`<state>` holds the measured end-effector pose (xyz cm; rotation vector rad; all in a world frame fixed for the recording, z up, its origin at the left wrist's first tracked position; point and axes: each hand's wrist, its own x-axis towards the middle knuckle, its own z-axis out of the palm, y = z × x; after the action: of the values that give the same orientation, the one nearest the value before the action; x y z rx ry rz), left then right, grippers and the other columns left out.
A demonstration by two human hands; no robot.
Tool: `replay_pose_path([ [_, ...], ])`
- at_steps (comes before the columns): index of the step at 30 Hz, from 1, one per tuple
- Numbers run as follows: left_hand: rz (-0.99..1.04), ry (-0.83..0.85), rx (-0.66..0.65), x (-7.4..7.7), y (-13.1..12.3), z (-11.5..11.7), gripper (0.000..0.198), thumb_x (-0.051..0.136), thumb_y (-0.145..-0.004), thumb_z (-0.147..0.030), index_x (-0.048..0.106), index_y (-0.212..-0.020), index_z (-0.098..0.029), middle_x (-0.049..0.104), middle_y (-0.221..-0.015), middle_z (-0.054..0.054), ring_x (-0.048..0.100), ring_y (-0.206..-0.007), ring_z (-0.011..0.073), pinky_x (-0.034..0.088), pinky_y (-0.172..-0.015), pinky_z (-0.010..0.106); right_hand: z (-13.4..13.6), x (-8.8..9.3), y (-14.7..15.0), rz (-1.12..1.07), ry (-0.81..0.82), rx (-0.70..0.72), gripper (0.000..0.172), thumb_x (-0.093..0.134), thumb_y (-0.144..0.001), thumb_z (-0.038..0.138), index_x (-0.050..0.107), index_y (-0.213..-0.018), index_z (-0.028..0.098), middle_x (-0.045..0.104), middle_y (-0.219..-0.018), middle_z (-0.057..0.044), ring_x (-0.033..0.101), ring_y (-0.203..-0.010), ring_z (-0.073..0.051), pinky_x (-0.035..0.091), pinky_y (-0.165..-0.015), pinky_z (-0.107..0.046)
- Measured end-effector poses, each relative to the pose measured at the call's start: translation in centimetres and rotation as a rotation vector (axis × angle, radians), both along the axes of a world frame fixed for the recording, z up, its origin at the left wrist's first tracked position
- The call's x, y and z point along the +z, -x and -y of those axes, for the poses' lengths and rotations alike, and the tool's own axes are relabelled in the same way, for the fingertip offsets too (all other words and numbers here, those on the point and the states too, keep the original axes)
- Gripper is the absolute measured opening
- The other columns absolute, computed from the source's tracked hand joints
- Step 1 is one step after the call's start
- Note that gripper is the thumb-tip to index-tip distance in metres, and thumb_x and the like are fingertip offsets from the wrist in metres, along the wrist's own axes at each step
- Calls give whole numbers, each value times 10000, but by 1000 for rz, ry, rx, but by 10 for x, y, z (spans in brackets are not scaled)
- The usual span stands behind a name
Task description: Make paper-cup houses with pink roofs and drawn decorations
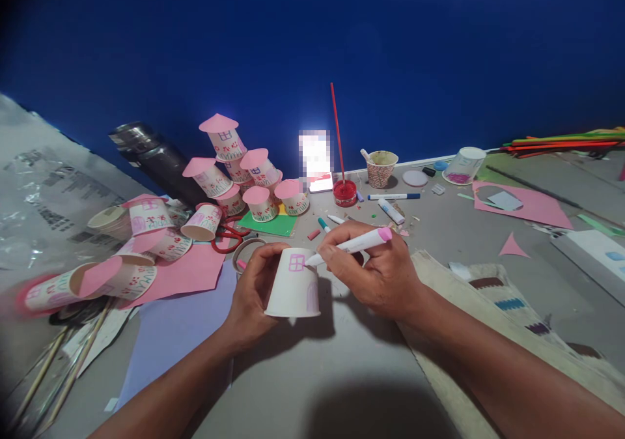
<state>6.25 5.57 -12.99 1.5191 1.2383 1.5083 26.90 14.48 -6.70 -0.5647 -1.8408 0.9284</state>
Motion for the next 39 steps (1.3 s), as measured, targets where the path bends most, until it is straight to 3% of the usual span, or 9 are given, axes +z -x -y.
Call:
replay_pose_path([
  [6, -7, 34, 11, 0, 0, 0, 691, 937, -655, -302, 558, -1231, -249, 614, -1215, 101, 651, -1103, 259, 563, -989, 405, 0, -1, -2, 27, -9, 0, 156, 650, -935, 191, 710, -794, 221, 730, -672, -1, 607, -508, -128, 456, -456, -249],
  [16, -19, 20, -4, -2, -2, 0, 638, 899, -709, -316, 551, -1239, -247, 628, -1198, 85, 667, -1058, 240, 567, -933, 371, 2, -1, 0, 3, -44, 46, 184, 630, -914, 114, 717, -789, 216, 741, -706, 0, 623, -534, -116, 468, -486, -234],
  [26, -312, -80, 68, -1, -2, 0, 589, 855, -747, -276, 541, -1245, -273, 606, -1186, 75, 626, -1093, 255, 555, -913, 391, 2, 0, 2, 6, -95, 15, 170, 641, -934, 146, 729, -821, 237, 778, -758, -16, 650, -556, -133, 505, -510, -261],
  [32, -330, -68, 76, 0, -2, 0, 588, 850, -747, -268, 541, -1247, -266, 604, -1203, 81, 622, -1112, 262, 554, -910, 384, 1, 0, 3, 66, -169, 36, 190, 624, -930, 128, 725, -818, 242, 788, -767, -22, 696, -621, -157, 562, -603, -285],
  [39, -331, -87, 71, 0, -2, 0, 607, 856, -737, -263, 533, -1251, -270, 602, -1196, 74, 623, -1091, 254, 551, -905, 382, 0, 0, 3, 54, -182, 31, 180, 635, -926, 125, 726, -829, 246, 792, -781, -16, 686, -615, -153, 557, -607, -293],
])
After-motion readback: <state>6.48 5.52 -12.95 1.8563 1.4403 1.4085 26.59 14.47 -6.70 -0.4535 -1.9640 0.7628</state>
